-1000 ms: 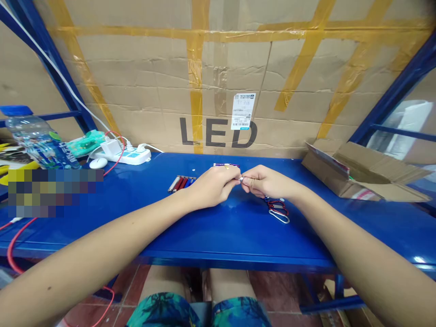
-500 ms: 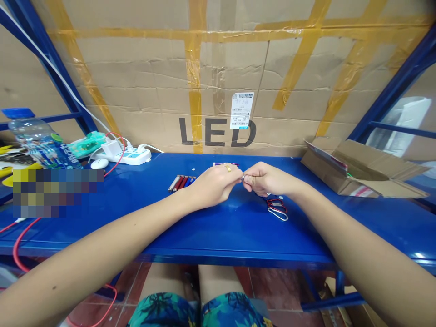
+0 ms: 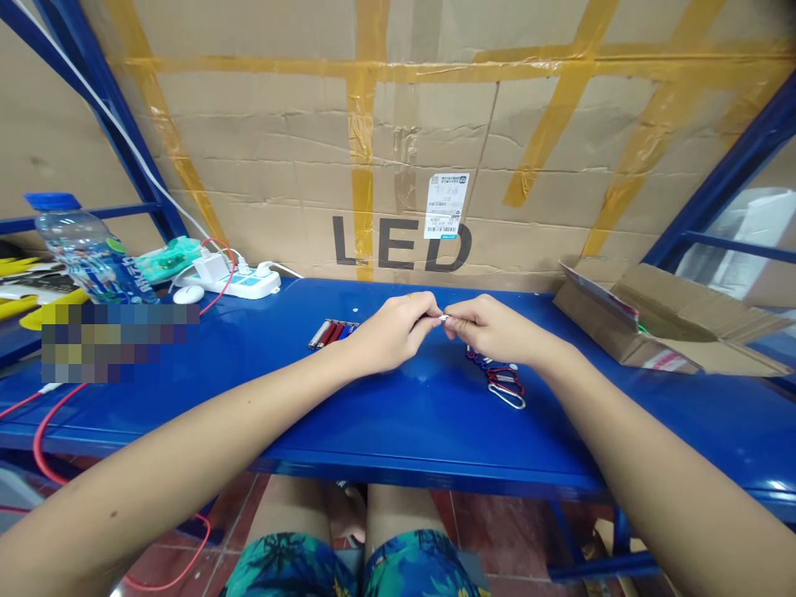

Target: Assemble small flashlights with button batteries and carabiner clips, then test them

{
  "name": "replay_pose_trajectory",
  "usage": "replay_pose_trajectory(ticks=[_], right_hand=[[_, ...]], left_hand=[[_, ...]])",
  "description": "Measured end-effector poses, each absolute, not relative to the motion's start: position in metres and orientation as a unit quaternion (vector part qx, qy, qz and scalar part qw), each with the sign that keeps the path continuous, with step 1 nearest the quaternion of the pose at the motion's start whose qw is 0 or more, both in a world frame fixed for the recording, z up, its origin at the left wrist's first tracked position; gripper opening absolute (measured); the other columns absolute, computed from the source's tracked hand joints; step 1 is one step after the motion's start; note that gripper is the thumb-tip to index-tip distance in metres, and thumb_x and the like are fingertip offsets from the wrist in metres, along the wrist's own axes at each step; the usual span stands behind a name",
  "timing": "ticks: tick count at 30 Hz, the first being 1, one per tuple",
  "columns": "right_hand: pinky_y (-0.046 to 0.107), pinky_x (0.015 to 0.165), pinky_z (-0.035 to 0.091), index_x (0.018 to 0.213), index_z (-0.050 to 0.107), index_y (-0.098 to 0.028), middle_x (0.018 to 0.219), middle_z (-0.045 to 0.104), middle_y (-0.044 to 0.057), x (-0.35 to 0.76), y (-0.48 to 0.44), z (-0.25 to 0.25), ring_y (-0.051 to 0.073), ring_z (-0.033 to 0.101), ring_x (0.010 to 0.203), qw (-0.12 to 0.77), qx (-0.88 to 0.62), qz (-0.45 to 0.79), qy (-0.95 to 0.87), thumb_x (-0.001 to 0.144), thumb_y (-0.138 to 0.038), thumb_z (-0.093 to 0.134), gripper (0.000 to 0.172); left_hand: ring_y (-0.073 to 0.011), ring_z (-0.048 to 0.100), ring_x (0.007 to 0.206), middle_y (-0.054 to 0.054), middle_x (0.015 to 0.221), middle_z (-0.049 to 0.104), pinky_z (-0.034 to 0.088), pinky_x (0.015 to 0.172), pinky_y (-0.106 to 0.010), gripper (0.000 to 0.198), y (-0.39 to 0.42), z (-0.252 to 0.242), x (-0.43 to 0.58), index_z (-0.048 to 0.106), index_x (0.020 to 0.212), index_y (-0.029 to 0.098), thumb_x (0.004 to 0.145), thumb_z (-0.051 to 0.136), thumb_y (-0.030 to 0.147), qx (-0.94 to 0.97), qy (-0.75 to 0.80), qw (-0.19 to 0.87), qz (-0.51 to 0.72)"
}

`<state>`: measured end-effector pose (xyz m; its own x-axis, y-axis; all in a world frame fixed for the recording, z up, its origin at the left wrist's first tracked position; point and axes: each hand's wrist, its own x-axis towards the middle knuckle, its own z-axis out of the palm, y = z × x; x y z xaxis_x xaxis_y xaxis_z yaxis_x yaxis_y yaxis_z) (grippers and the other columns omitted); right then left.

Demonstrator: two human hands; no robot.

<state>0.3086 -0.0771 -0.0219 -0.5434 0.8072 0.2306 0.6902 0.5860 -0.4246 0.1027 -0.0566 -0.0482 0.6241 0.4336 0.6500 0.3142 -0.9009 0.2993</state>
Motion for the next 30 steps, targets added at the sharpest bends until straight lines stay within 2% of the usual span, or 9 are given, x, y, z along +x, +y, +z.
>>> replay_pose_trajectory(ticks=[6,10,14,16,18,20,26,30], right_hand=[[0.027,0.052,0.032,0.064,0.053,-0.019,0.050,0.045,-0.003,0.305,-0.076,-0.028,0.012,0.043,0.046,0.201,-0.452,0.240,-0.835,0.088,-0.036,0.046,0.030],[0.027,0.050,0.034,0.070,0.055,-0.019,0.051,0.047,-0.003,0.303,-0.076,-0.027,0.013,0.046,0.045,0.219,-0.457,0.287,-0.813,0.089,-0.042,0.047,0.031],[0.029,0.062,0.041,0.080,0.063,-0.018,0.066,0.061,0.002,0.310,-0.075,-0.016,0.017,0.054,0.063,0.286,-0.441,0.172,-0.833,0.091,-0.042,0.049,0.030],[0.031,0.069,0.042,0.085,0.065,-0.017,0.077,0.067,0.006,0.317,-0.072,-0.011,0.019,0.058,0.073,0.330,-0.455,0.100,-0.821,0.091,-0.039,0.051,0.027],[0.033,0.071,0.041,0.086,0.065,-0.017,0.079,0.068,0.008,0.326,-0.067,-0.009,0.021,0.058,0.076,0.350,-0.495,0.059,-0.793,0.092,-0.036,0.050,0.026],[0.033,0.069,0.040,0.081,0.064,-0.017,0.078,0.068,0.008,0.334,-0.060,-0.011,0.021,0.057,0.073,0.326,-0.535,0.043,-0.778,0.091,-0.034,0.049,0.025],[0.032,0.065,0.039,0.080,0.067,-0.018,0.077,0.068,0.006,0.339,-0.047,-0.025,0.019,0.055,0.069,0.206,-0.568,0.070,-0.794,0.088,-0.030,0.053,0.020],[0.032,0.059,0.036,0.071,0.066,-0.019,0.069,0.066,0.004,0.338,-0.049,-0.023,0.017,0.052,0.060,0.131,-0.577,0.084,-0.802,0.083,-0.032,0.062,0.018]], left_hand=[[-0.0181,0.061,0.086,-0.007,0.093,0.065,0.049,0.078,-0.033,0.012,-0.054,-0.059,0.101,0.053,0.090,0.018,0.097,0.044,0.015,0.914,0.177,0.041,0.362],[-0.0187,0.061,0.087,-0.008,0.094,0.064,0.049,0.079,-0.033,0.013,-0.054,-0.054,0.101,0.053,0.091,0.018,0.097,0.041,0.015,0.915,0.181,0.010,0.362],[-0.0169,0.061,0.083,-0.005,0.090,0.064,0.049,0.076,-0.032,0.010,-0.049,-0.045,0.101,0.053,0.094,0.019,0.097,0.044,0.017,0.888,0.213,0.005,0.409],[-0.0170,0.062,0.086,-0.006,0.095,0.066,0.049,0.078,-0.032,0.010,-0.044,-0.042,0.097,0.054,0.100,0.019,0.097,0.045,0.017,0.872,0.235,0.005,0.429],[-0.0174,0.063,0.093,-0.007,0.103,0.067,0.050,0.084,-0.034,0.016,-0.037,-0.041,0.091,0.054,0.109,0.019,0.098,0.043,0.016,0.862,0.253,0.005,0.439],[-0.0178,0.063,0.100,-0.008,0.110,0.067,0.049,0.088,-0.035,0.022,-0.029,-0.040,0.083,0.054,0.115,0.019,0.098,0.041,0.015,0.858,0.263,-0.002,0.442],[-0.0190,0.063,0.096,-0.006,0.105,0.069,0.049,0.085,-0.035,0.021,-0.020,-0.034,0.068,0.059,0.112,0.020,0.098,0.044,0.022,0.842,0.319,-0.040,0.433],[-0.0189,0.063,0.095,-0.006,0.106,0.069,0.048,0.084,-0.035,0.021,-0.019,-0.029,0.064,0.060,0.111,0.020,0.098,0.044,0.024,0.839,0.337,-0.062,0.423]])
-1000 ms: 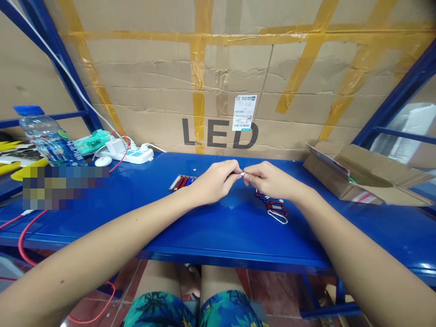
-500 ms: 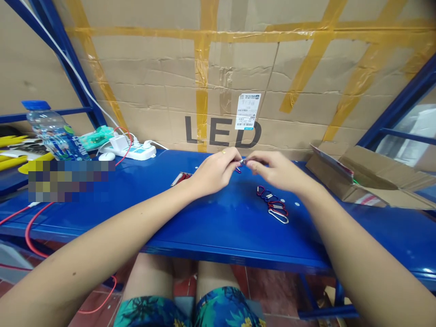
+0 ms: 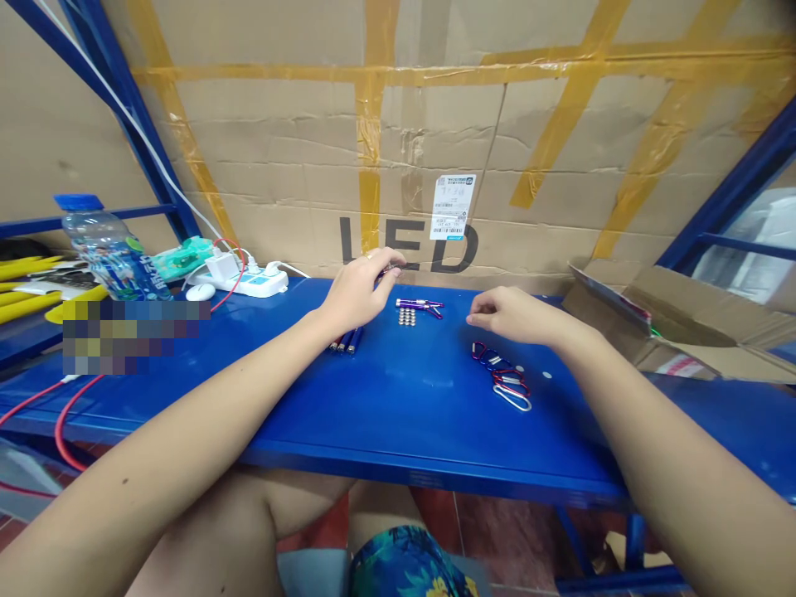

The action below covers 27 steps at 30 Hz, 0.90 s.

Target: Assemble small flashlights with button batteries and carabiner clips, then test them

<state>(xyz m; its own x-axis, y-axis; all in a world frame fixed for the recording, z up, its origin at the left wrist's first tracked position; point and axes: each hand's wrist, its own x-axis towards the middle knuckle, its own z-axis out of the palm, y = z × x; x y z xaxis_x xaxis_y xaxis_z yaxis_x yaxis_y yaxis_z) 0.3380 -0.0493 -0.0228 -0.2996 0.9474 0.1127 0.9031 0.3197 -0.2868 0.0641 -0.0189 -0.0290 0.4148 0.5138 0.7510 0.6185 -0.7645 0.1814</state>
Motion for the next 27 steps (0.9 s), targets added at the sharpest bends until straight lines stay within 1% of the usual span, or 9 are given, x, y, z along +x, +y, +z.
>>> replay_pose_trajectory(ticks=[4,9,12,14,17,20,22,24,27], right_hand=[[0.032,0.054,0.034,0.059,0.064,-0.020,0.064,0.065,0.005,0.335,-0.053,-0.022,0.017,0.052,0.055,0.068,-0.604,0.090,-0.789,0.078,-0.030,0.069,0.021],[0.031,0.049,0.033,0.051,0.063,-0.020,0.055,0.061,0.004,0.334,-0.051,-0.031,0.014,0.048,0.048,0.052,-0.582,0.094,-0.806,0.076,-0.033,0.069,0.030],[0.031,0.049,0.033,0.051,0.064,-0.020,0.054,0.061,0.004,0.332,-0.048,-0.037,0.015,0.048,0.049,0.047,-0.565,0.102,-0.817,0.075,-0.031,0.070,0.026],[0.032,0.053,0.037,0.054,0.065,-0.021,0.059,0.063,0.005,0.329,-0.048,-0.041,0.017,0.053,0.055,0.059,-0.559,0.108,-0.820,0.073,-0.024,0.070,0.020],[0.033,0.063,0.042,0.059,0.066,-0.021,0.070,0.066,0.007,0.319,-0.051,-0.045,0.023,0.059,0.073,0.102,-0.531,0.099,-0.836,0.068,-0.016,0.069,0.011],[0.033,0.072,0.044,0.065,0.066,-0.021,0.080,0.068,0.008,0.308,-0.055,-0.046,0.025,0.060,0.086,0.124,-0.497,0.082,-0.855,0.069,-0.017,0.067,0.006],[0.032,0.073,0.045,0.070,0.066,-0.020,0.084,0.069,0.007,0.304,-0.058,-0.044,0.023,0.061,0.083,0.134,-0.497,0.089,-0.853,0.071,-0.019,0.065,0.002],[0.031,0.070,0.045,0.076,0.065,-0.020,0.087,0.070,0.006,0.304,-0.060,-0.042,0.020,0.061,0.078,0.157,-0.507,0.110,-0.840,0.074,-0.020,0.061,0.004],[0.029,0.068,0.045,0.081,0.061,-0.020,0.086,0.071,0.005,0.308,-0.059,-0.042,0.017,0.061,0.074,0.208,-0.499,0.177,-0.822,0.077,-0.021,0.059,0.004]], left_hand=[[-0.0188,0.063,0.094,-0.006,0.105,0.070,0.047,0.083,-0.034,0.021,-0.017,-0.029,0.064,0.060,0.111,0.019,0.097,0.045,0.023,-0.841,-0.340,0.075,-0.414],[-0.0193,0.064,0.093,-0.005,0.103,0.070,0.048,0.083,-0.035,0.020,-0.020,-0.030,0.066,0.061,0.109,0.020,0.097,0.045,0.023,-0.850,-0.329,0.083,-0.403],[-0.0196,0.064,0.093,-0.006,0.104,0.070,0.048,0.083,-0.035,0.020,-0.020,-0.030,0.065,0.061,0.110,0.020,0.097,0.045,0.022,-0.849,-0.333,0.088,-0.401],[-0.0199,0.064,0.094,-0.006,0.104,0.070,0.048,0.083,-0.035,0.021,-0.019,-0.029,0.063,0.061,0.110,0.020,0.096,0.046,0.022,-0.846,-0.342,0.092,-0.399],[-0.0204,0.064,0.096,-0.007,0.107,0.070,0.048,0.084,-0.035,0.021,-0.017,-0.028,0.060,0.060,0.111,0.020,0.097,0.046,0.021,-0.841,-0.350,0.092,-0.403],[-0.0206,0.064,0.098,-0.007,0.109,0.070,0.049,0.086,-0.036,0.021,-0.015,-0.028,0.059,0.060,0.112,0.020,0.097,0.046,0.020,-0.840,-0.351,0.086,-0.405],[-0.0209,0.064,0.100,-0.007,0.110,0.070,0.049,0.087,-0.037,0.021,-0.016,-0.028,0.060,0.060,0.111,0.020,0.096,0.046,0.020,-0.842,-0.351,0.083,-0.401],[-0.0209,0.064,0.100,-0.006,0.109,0.070,0.049,0.088,-0.037,0.020,-0.016,-0.028,0.060,0.060,0.111,0.020,0.096,0.046,0.019,-0.845,-0.348,0.070,-0.399],[-0.0193,0.065,0.096,-0.006,0.105,0.070,0.050,0.087,-0.036,0.019,-0.016,-0.031,0.062,0.059,0.112,0.019,0.095,0.049,0.019,-0.851,-0.336,0.013,-0.403]])
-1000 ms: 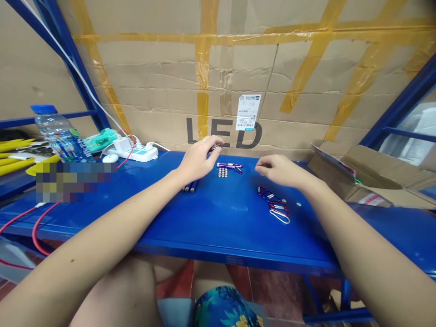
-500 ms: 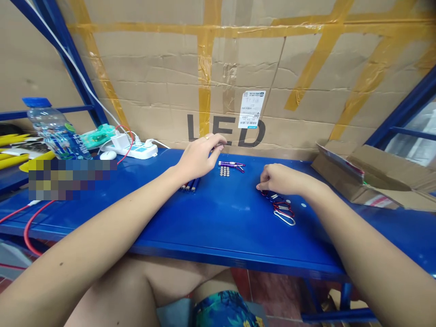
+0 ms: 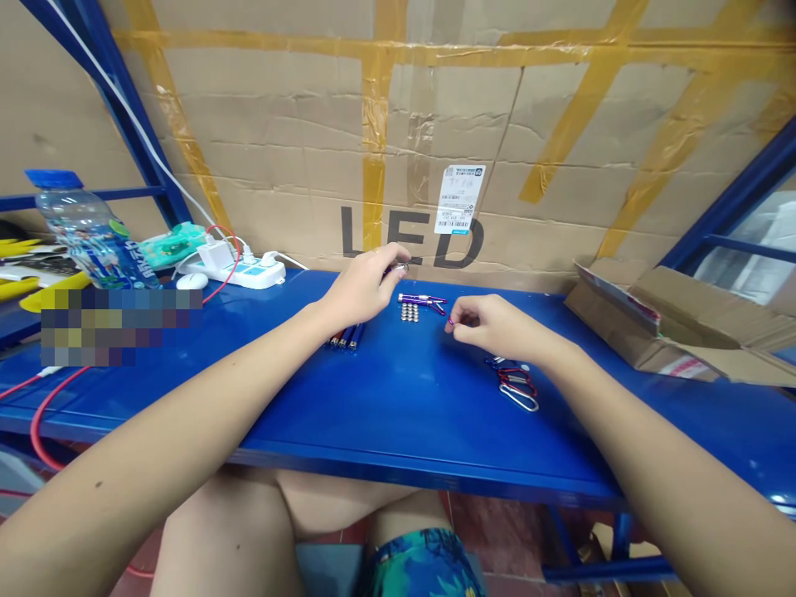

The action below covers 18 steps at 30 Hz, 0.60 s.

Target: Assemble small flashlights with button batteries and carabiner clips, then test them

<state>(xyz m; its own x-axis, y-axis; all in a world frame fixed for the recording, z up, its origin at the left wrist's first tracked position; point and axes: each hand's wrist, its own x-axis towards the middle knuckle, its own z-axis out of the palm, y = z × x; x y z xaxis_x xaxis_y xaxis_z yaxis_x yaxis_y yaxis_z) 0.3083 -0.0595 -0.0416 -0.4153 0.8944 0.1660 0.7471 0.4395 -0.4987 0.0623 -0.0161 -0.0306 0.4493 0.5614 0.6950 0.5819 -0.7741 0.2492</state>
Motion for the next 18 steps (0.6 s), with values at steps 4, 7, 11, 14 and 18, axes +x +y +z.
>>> replay_pose_trajectory(ticks=[4,7,11,14,18], right_hand=[[0.029,0.067,0.046,0.087,0.054,-0.019,0.085,0.068,0.004,0.310,-0.058,-0.044,0.015,0.060,0.071,0.271,-0.457,0.292,-0.795,0.084,-0.022,0.054,0.004],[0.028,0.062,0.043,0.091,0.052,-0.019,0.075,0.057,0.000,0.306,-0.058,-0.045,0.013,0.050,0.062,0.324,-0.438,0.311,-0.779,0.092,-0.029,0.049,0.010],[0.029,0.060,0.040,0.091,0.050,-0.020,0.068,0.047,-0.003,0.300,-0.058,-0.046,0.012,0.045,0.059,0.367,-0.412,0.382,-0.741,0.093,-0.039,0.053,0.019],[0.029,0.059,0.039,0.090,0.050,-0.020,0.069,0.048,-0.003,0.298,-0.059,-0.046,0.012,0.044,0.059,0.371,-0.393,0.441,-0.716,0.088,-0.041,0.061,0.024],[0.028,0.056,0.036,0.088,0.050,-0.020,0.068,0.049,-0.003,0.296,-0.060,-0.047,0.011,0.043,0.058,0.387,-0.372,0.503,-0.678,0.080,-0.037,0.070,0.028]], left_hand=[[-0.0175,0.064,0.095,-0.007,0.102,0.069,0.051,0.086,-0.034,0.020,-0.017,-0.037,0.067,0.059,0.111,0.017,0.092,0.054,0.018,-0.853,-0.314,-0.086,-0.407],[-0.0179,0.065,0.091,-0.007,0.099,0.069,0.051,0.083,-0.035,0.019,-0.020,-0.042,0.073,0.060,0.110,0.017,0.091,0.054,0.018,-0.865,-0.302,-0.116,-0.384],[-0.0171,0.065,0.085,-0.004,0.095,0.070,0.050,0.078,-0.033,0.017,-0.027,-0.048,0.081,0.062,0.106,0.019,0.093,0.052,0.021,-0.881,-0.278,-0.136,-0.358],[-0.0171,0.065,0.087,-0.004,0.097,0.070,0.050,0.079,-0.033,0.018,-0.031,-0.050,0.085,0.061,0.108,0.019,0.094,0.051,0.020,-0.887,-0.274,-0.137,-0.346],[-0.0182,0.065,0.091,-0.006,0.102,0.070,0.050,0.082,-0.034,0.021,-0.035,-0.050,0.087,0.060,0.112,0.019,0.095,0.048,0.019,-0.894,-0.277,-0.125,-0.328]])
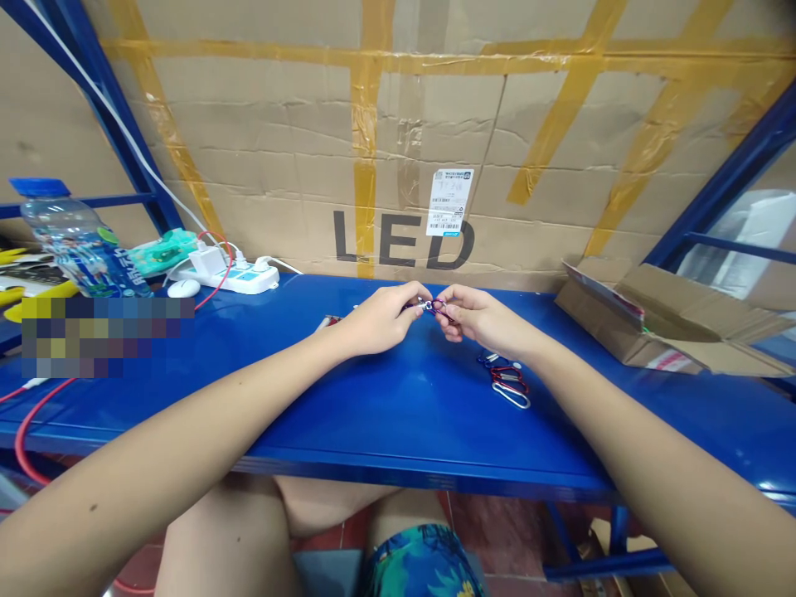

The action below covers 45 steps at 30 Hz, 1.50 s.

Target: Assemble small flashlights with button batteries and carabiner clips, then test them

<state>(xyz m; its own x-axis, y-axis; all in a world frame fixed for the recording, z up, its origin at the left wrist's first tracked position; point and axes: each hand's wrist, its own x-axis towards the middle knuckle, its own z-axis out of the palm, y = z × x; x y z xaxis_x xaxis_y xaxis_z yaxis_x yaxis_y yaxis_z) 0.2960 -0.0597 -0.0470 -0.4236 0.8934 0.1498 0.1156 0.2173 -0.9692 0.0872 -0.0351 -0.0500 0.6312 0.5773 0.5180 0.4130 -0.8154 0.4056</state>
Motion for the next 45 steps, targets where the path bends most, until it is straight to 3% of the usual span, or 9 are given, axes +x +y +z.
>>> replay_pose_trajectory(ticks=[6,9,13,22,30,35,45], right_hand=[[0.027,0.054,0.035,0.079,0.055,-0.017,0.064,0.051,-0.002,0.296,-0.060,-0.045,0.010,0.044,0.055,0.382,-0.391,0.488,-0.681,0.080,-0.041,0.070,0.029],[0.027,0.054,0.037,0.075,0.056,-0.017,0.063,0.052,-0.002,0.295,-0.062,-0.044,0.010,0.046,0.054,0.365,-0.409,0.432,-0.716,0.083,-0.044,0.069,0.031],[0.028,0.055,0.038,0.072,0.059,-0.016,0.065,0.057,0.000,0.292,-0.064,-0.046,0.011,0.050,0.055,0.361,-0.404,0.441,-0.716,0.083,-0.045,0.068,0.032],[0.024,0.049,0.034,0.070,0.062,-0.015,0.063,0.060,0.002,0.282,-0.061,-0.049,0.010,0.051,0.055,0.472,-0.360,0.597,-0.539,0.072,-0.017,0.073,0.011],[0.025,0.049,0.046,0.073,0.061,-0.015,0.074,0.073,0.011,0.281,-0.063,-0.049,0.020,0.071,0.066,0.480,-0.389,0.556,-0.556,0.075,-0.020,0.069,0.010],[0.023,0.043,0.044,0.064,0.055,-0.017,0.060,0.066,0.004,0.279,-0.063,-0.051,0.015,0.065,0.051,0.500,-0.378,0.516,-0.584,0.071,-0.016,0.067,0.014],[0.022,0.033,0.034,0.067,0.049,-0.021,0.048,0.056,-0.004,0.279,-0.060,-0.055,0.010,0.048,0.034,0.500,-0.381,0.402,-0.666,0.071,-0.013,0.058,0.012]], left_hand=[[-0.0182,0.063,0.087,-0.005,0.101,0.070,0.048,0.075,-0.032,0.021,-0.039,-0.052,0.091,0.060,0.112,0.019,0.095,0.050,0.024,0.892,0.274,0.114,0.340],[-0.0159,0.059,0.074,-0.002,0.085,0.068,0.043,0.066,-0.029,0.014,-0.040,-0.054,0.095,0.063,0.093,0.018,0.092,0.056,0.031,0.871,0.303,0.127,0.365],[-0.0126,0.052,0.066,0.001,0.071,0.061,0.036,0.061,-0.027,0.019,-0.039,-0.053,0.096,0.055,0.073,0.017,0.090,0.058,0.026,0.859,0.321,0.136,0.374],[-0.0135,0.056,0.071,0.001,0.078,0.067,0.039,0.068,-0.027,0.011,-0.038,-0.050,0.092,0.058,0.080,0.018,0.091,0.056,0.022,0.869,0.306,0.136,0.366],[-0.0099,0.052,0.063,0.003,0.071,0.064,0.035,0.060,-0.024,0.016,-0.043,-0.052,0.091,0.055,0.075,0.017,0.090,0.053,0.014,0.876,0.270,0.118,0.382],[-0.0111,0.056,0.067,0.001,0.078,0.067,0.039,0.065,-0.025,0.014,-0.043,-0.054,0.092,0.058,0.080,0.017,0.091,0.051,0.015,0.884,0.256,0.124,0.371],[-0.0126,0.057,0.068,0.001,0.076,0.065,0.040,0.065,-0.026,0.013,-0.044,-0.053,0.094,0.059,0.082,0.019,0.093,0.053,0.022,0.876,0.285,0.148,0.359]])
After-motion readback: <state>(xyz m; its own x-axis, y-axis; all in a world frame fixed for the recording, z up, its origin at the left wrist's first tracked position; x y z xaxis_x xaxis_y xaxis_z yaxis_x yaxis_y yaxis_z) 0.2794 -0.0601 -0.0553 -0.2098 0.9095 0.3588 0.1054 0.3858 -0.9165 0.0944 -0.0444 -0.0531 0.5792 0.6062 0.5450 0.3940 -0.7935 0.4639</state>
